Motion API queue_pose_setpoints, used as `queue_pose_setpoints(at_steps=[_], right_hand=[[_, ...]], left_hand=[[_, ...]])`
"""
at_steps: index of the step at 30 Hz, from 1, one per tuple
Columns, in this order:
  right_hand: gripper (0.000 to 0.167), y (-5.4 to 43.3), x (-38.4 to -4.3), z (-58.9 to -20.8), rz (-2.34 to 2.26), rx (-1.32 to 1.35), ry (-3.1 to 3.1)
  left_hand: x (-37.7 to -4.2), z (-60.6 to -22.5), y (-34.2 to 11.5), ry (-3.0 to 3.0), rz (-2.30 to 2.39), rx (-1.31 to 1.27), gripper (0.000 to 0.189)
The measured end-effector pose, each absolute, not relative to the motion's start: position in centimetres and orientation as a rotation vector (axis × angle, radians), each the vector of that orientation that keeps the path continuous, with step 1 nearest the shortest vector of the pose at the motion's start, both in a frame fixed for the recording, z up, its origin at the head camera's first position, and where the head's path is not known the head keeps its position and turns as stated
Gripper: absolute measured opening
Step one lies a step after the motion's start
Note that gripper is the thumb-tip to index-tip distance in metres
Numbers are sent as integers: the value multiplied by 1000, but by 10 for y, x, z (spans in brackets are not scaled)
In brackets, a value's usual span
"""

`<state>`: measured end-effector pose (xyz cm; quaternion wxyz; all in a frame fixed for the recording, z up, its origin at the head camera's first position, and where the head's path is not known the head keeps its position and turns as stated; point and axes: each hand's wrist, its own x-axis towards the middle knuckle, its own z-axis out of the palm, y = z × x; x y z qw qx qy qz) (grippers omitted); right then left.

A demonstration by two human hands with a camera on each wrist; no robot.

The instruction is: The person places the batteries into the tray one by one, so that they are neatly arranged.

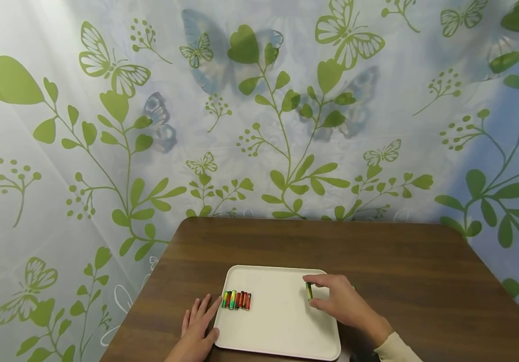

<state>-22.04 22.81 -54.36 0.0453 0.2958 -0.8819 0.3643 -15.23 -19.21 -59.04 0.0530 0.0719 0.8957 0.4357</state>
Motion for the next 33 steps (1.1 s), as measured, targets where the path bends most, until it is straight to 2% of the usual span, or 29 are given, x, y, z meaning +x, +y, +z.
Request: queue_pose_setpoints(at_steps=[12,33], right_hand=[[50,170,-217,-551,1135,911,-2627],[49,88,-218,-563,1150,977,-2617]], left_hand=[[-153,-597,-193,2753,1284,212,74],[-151,-579,-191,2674,1324,201,73]])
